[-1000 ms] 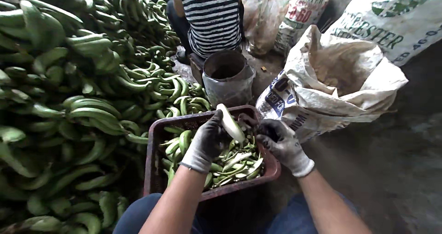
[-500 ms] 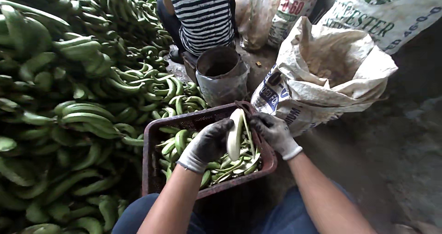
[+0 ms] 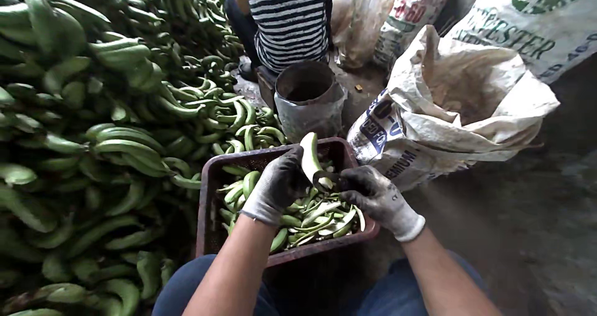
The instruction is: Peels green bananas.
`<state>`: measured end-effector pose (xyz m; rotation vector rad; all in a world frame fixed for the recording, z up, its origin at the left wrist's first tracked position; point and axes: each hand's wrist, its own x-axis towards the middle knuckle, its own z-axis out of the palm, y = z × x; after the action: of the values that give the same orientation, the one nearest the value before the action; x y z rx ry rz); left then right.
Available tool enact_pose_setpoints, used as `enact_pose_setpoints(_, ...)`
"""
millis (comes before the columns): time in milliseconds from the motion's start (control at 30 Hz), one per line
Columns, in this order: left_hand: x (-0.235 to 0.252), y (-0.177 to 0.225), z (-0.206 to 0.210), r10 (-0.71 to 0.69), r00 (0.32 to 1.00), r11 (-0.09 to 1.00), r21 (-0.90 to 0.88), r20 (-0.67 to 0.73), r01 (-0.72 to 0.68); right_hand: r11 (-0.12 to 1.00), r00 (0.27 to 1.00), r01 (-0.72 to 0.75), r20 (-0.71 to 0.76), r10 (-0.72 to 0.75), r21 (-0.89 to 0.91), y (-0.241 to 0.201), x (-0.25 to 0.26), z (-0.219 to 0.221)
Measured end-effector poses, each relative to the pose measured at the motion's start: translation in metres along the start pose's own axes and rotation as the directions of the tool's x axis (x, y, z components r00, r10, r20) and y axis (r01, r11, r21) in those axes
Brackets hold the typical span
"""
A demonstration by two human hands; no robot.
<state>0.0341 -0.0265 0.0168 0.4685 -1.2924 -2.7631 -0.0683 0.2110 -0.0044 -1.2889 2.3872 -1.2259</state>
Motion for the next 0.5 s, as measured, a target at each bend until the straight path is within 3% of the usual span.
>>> enact_pose_setpoints(100, -0.004, -0.004, 0.006, -0.001, 0.988, 0.991, 0.135, 0.156, -0.021, 0.999, 0.999, -0.020, -0.037, 0.021, 0.028, 0.004, 0.006, -0.001)
enact_pose_setpoints(233, -0.007, -0.012, 0.012, -0.048, 0.980, 0.984, 0.180, 0.195, 0.012, 0.924, 0.931, -0.353, -0.151, 0.331, -0.148, 0.030, 0.025, -0.014)
enact_pose_setpoints(300, -0.007, -0.013, 0.014, -0.038, 0.973, 0.996, 0.084, 0.227, 0.020, 0.892, 0.895, -0.432, -0.183, 0.407, -0.132, 0.043, 0.029, -0.022)
enact_pose_setpoints(400, -0.007, -0.005, 0.020, -0.030, 0.993, 0.999, -0.026, 0.112, 0.033, 0.931, 0.917, -0.363, -0.197, 0.348, -0.047, 0.027, 0.021, -0.025)
enact_pose_setpoints(500, -0.002, -0.003, 0.015, 0.006, 1.000, 0.999, -0.038, 0.006, -0.006, 0.987, 0.972, -0.153, -0.174, 0.157, 0.039, 0.009, 0.005, -0.019)
